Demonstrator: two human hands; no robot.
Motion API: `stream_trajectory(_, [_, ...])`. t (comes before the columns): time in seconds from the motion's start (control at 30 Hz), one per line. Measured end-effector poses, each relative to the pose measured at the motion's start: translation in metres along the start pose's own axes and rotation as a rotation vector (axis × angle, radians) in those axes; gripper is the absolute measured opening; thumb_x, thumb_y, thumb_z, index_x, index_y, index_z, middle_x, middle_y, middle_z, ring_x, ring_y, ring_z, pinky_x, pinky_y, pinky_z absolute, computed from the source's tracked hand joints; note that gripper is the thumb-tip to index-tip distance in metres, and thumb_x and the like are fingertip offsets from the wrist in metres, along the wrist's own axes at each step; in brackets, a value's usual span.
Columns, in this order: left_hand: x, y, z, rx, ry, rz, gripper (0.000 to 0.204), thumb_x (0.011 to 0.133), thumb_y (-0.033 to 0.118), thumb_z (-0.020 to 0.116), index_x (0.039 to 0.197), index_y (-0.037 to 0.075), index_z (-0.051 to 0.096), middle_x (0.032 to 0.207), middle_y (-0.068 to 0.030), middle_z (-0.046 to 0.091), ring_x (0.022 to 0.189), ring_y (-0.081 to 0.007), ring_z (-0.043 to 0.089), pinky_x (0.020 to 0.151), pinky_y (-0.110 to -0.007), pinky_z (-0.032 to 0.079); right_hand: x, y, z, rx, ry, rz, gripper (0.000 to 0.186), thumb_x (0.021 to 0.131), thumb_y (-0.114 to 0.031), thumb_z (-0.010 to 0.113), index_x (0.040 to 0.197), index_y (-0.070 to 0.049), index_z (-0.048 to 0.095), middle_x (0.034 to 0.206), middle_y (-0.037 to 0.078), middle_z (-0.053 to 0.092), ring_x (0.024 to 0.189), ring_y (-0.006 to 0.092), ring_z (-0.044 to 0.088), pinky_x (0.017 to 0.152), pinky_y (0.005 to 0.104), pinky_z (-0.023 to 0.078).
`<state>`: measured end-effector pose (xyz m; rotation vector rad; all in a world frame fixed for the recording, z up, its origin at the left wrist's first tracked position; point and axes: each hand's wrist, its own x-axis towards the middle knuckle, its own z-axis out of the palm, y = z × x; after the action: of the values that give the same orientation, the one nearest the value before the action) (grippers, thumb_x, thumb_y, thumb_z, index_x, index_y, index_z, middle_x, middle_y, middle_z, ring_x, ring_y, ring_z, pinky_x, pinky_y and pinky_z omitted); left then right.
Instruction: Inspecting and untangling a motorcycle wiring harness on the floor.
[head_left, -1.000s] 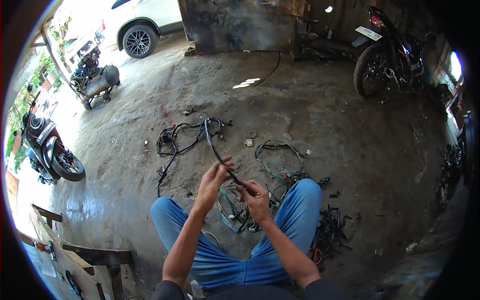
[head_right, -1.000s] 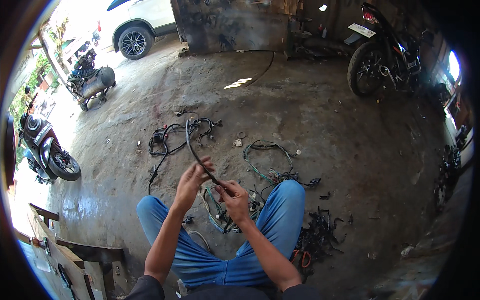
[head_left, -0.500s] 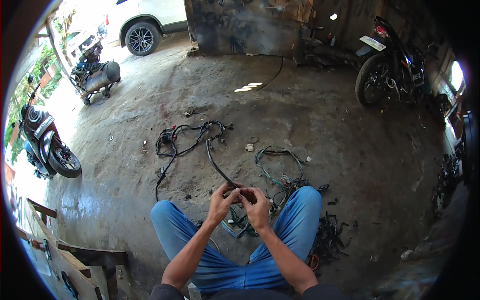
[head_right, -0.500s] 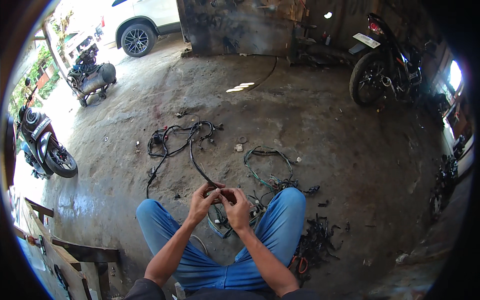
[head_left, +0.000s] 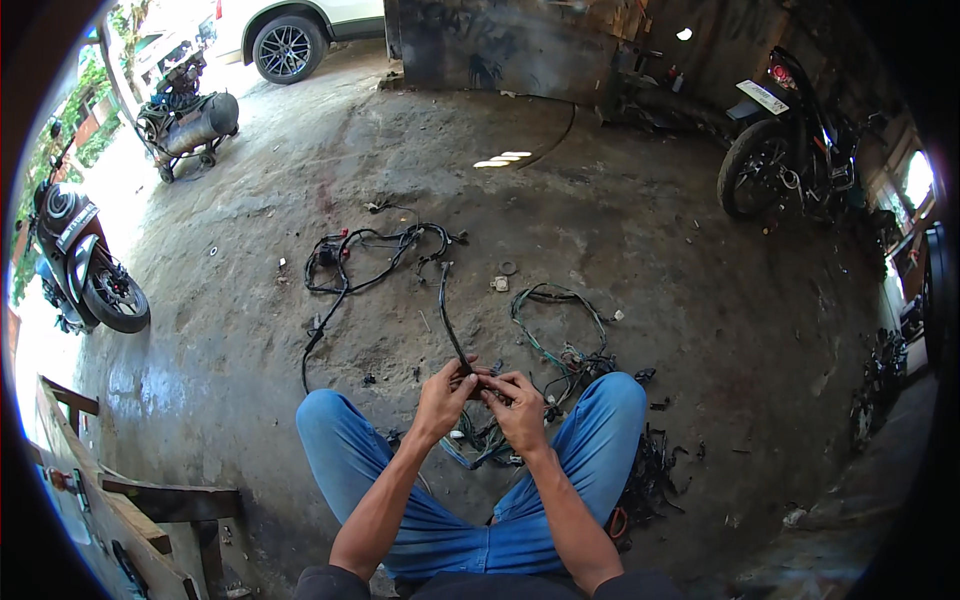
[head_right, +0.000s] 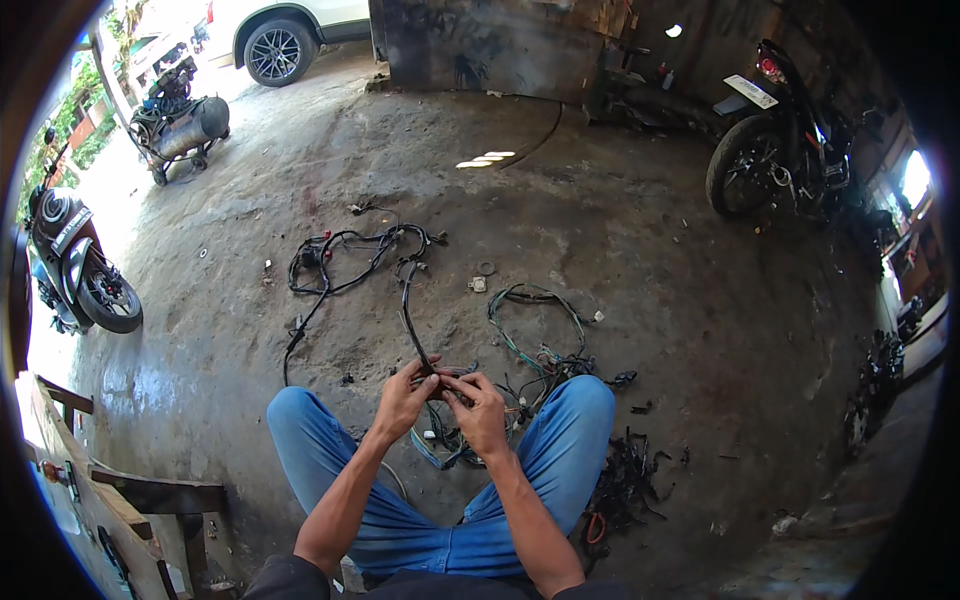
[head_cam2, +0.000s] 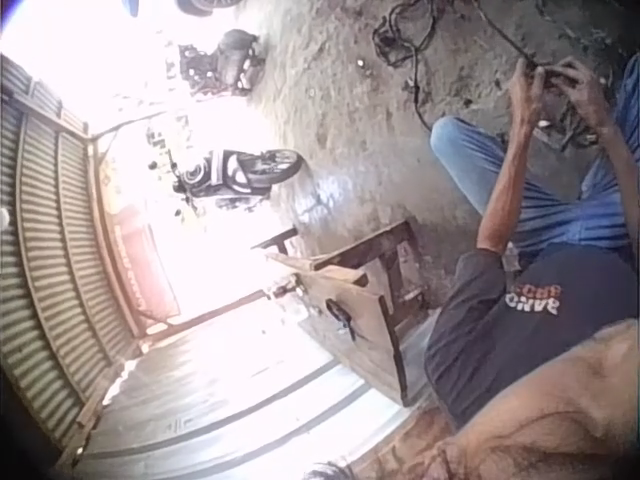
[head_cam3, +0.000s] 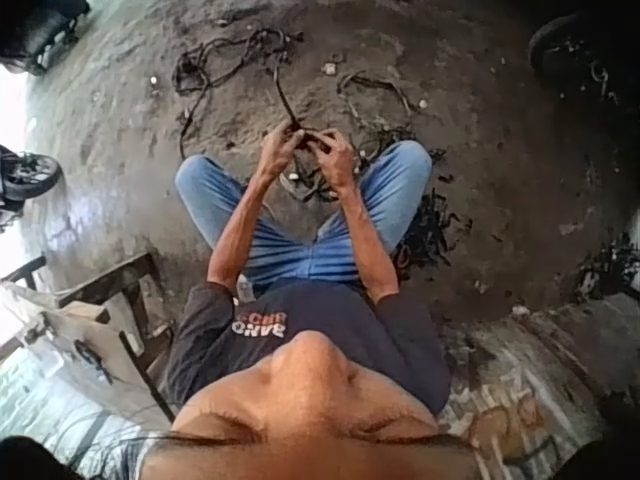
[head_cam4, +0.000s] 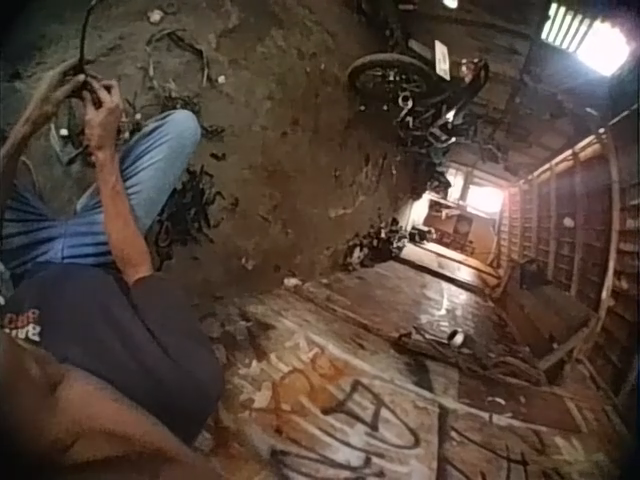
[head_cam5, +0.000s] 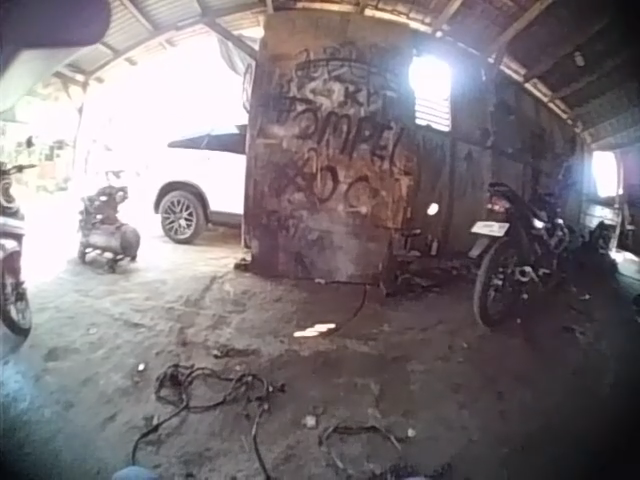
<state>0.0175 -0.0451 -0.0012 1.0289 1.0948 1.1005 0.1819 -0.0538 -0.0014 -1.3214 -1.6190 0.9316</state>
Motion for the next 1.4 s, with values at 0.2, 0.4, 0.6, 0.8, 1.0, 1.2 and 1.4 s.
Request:
stream_trajectory(0.2, [0.001,0.004,-0.006,0.301,-0.021,-0.012,0.038,0.104,0.006,0.054,0.14,-0.004,0.053,0.108,-0.0086,0.07,0.089,-0.0146,0.065,0.075,-0.031,0.054,0.007,0.0,-0.006,0.176,-0.032,0.016,0.024,0.093,-0.001,0.068,0.115,-0.005,0.076,0.101,0.008,0.068,0.087,0.0185,0.067,0.074,0.0311,0.054])
stream_trajectory(0.4, [0.003,0.0,-0.025,0.575,0.124,0.031,0.028,0.099,0.011,0.051,0.12,-0.003,0.064,0.08,-0.0128,0.067,0.071,-0.0197,0.063,0.067,-0.035,0.049,0.007,0.002,-0.016,-0.003,-0.005,0.011,0.016,0.091,-0.012,0.075,0.106,-0.006,0.078,0.088,0.006,0.061,0.08,0.0185,0.061,0.068,0.033,0.05])
stream_trajectory(0.6, [-0.001,0.004,-0.026,0.575,-0.012,0.077,0.027,0.099,0.015,0.052,0.118,-0.002,0.063,0.082,-0.0167,0.063,0.076,-0.0264,0.062,0.07,-0.04,0.047,0.005,0.004,-0.007,-0.015,0.022,-0.033,0.017,0.09,-0.017,0.077,0.103,-0.006,0.077,0.086,0.006,0.06,0.078,0.0208,0.06,0.067,0.0343,0.049])
stream_trajectory(0.8, [-0.003,0.001,-0.02,0.535,-0.058,0.116,0.04,0.101,0.023,0.058,0.13,-0.004,0.059,0.111,-0.0199,0.067,0.108,-0.0315,0.066,0.092,-0.041,0.052,0.0,0.001,0.002,0.133,0.0,-0.04,0.019,0.095,-0.014,0.071,0.107,0.0,0.073,0.092,0.009,0.065,0.075,0.0188,0.062,0.066,0.0323,0.048])
stream_trajectory(1.0, [0.002,0.005,-0.013,0.192,-0.143,-0.012,0.047,0.105,0.031,0.058,0.135,-0.005,0.055,0.119,-0.0159,0.065,0.111,-0.0266,0.065,0.097,-0.041,0.053,-0.003,0.004,0.005,0.294,-0.031,0.011,0.019,0.097,-0.014,0.069,0.104,0.003,0.071,0.095,0.007,0.069,0.079,0.0137,0.065,0.069,0.0287,0.05])
stream_trajectory(1.2, [0.006,-0.003,-0.016,-0.066,-0.192,-0.118,0.038,0.106,0.028,0.058,0.127,-0.004,0.053,0.112,-0.0065,0.06,0.103,-0.0158,0.063,0.096,-0.033,0.054,-0.006,0.005,0.0,0.292,-0.081,0.139,0.02,0.099,-0.015,0.066,0.102,0.005,0.07,0.089,0.007,0.07,0.083,0.0115,0.065,0.071,0.0287,0.051])
stream_trajectory(1.4, [0.001,-0.02,-0.01,0.021,-0.099,-0.064,0.026,0.105,0.022,0.059,0.116,0.0,0.051,0.104,-0.0083,0.057,0.094,-0.0173,0.059,0.085,-0.035,0.051,-0.004,0.009,0.001,0.418,-0.079,0.171,0.017,0.097,-0.011,0.063,0.091,0.005,0.066,0.08,0.003,0.063,0.074,0.0084,0.056,0.067,0.0256,0.045])
